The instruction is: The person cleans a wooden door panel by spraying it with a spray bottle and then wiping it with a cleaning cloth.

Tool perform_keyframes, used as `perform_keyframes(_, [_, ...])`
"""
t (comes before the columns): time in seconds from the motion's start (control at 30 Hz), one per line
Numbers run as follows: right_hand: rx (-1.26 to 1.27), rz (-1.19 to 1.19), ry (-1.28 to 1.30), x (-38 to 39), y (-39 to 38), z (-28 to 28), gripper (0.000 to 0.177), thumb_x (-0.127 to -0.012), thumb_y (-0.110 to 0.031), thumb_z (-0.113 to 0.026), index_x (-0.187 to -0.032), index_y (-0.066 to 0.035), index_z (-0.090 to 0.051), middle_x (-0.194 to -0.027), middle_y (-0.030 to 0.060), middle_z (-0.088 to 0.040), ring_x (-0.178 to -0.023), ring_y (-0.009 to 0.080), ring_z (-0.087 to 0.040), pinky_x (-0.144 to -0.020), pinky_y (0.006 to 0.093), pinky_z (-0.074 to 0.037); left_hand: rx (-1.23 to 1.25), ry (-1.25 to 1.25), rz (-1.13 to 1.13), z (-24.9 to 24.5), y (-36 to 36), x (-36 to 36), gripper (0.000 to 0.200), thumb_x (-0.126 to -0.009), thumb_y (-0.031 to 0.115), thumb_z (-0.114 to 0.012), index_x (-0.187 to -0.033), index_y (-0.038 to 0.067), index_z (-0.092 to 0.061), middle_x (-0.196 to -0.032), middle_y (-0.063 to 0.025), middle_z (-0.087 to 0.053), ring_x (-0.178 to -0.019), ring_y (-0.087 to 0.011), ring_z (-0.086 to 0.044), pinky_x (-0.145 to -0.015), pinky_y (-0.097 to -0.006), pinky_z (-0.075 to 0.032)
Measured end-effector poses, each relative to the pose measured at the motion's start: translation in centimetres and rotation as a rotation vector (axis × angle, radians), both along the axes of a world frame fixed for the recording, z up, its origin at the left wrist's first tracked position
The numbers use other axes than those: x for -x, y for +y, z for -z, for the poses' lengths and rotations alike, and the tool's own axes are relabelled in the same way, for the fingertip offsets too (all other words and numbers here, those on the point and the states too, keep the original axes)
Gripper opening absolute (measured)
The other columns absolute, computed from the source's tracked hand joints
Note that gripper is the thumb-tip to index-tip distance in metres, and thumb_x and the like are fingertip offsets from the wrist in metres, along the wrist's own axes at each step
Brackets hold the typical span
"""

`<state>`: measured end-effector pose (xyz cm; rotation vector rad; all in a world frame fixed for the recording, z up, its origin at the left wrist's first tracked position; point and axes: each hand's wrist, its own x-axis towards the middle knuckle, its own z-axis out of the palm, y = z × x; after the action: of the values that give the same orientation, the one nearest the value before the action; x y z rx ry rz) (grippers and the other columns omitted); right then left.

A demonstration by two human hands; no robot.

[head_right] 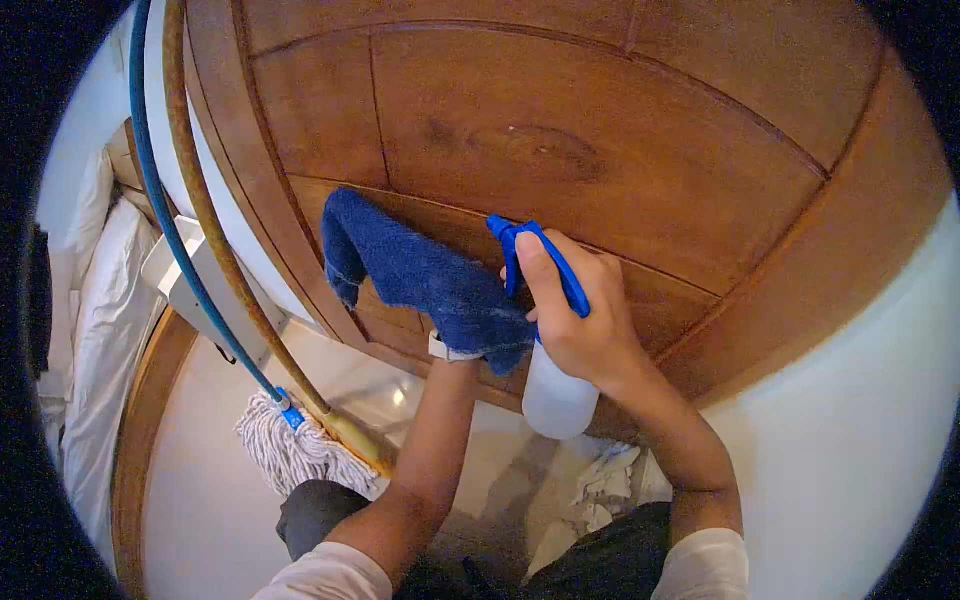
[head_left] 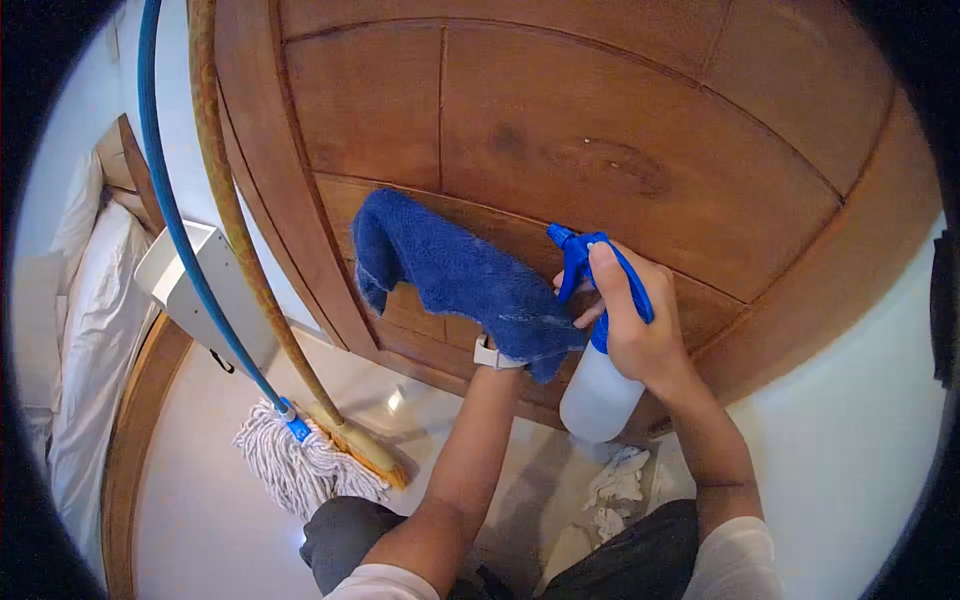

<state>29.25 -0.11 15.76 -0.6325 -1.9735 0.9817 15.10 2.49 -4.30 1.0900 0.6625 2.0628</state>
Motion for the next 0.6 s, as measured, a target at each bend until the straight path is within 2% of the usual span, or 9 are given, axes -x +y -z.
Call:
perform_keyframes(0.13, [-0.001, -0.005, 0.008, 0.2, -0.1, 0.1, 0.043, -0.108, -0.035, -0.052, -0.096, 0.003, -0.069, -0.081, 0.0107, -0.071, -0.062, 0.0158, -0.066, -0.056, 0.0309, -0.055, 0.029, -0.348, 0.295, -0.4, 0.0, -0.5, 0.024, -0.104, 0.038, -0.055, -0.099, 0.015, -0.06, -0.095, -0.0046, -0.06, -0.091, -0.0232, -0.056, -0.087, -0.039, -0.049])
perform_keyframes(0.4, [-0.019, 0.016, 0.011, 0.4, -0.3, 0.0, 0.041, -0.108, -0.033, -0.052, -0.096, 0.002, -0.069, -0.079, 0.0104, -0.071, -0.06, 0.0154, -0.064, -0.054, 0.03, -0.053, 0.06, -0.158, 0.142, 1.4, 1.4, -0.3, 0.022, -0.1, 0.035, -0.061, -0.089, 0.016, -0.058, -0.086, -0.0063, -0.057, -0.085, -0.0243, -0.055, -0.081, -0.0398, -0.046])
perform_keyframes(0.6, [-0.112, 0.062, -0.025, 0.3, 0.2, 0.6, 0.039, -0.108, -0.032, -0.052, -0.088, -0.001, -0.065, -0.069, 0.0106, -0.066, -0.055, 0.0164, -0.062, -0.053, 0.0311, -0.047, 0.075, -0.042, -0.077, 2.8, 2.6, -0.3, 0.023, -0.097, 0.032, -0.065, -0.082, 0.016, -0.058, -0.08, -0.0076, -0.056, -0.081, -0.0251, -0.054, -0.076, -0.0403, -0.044])
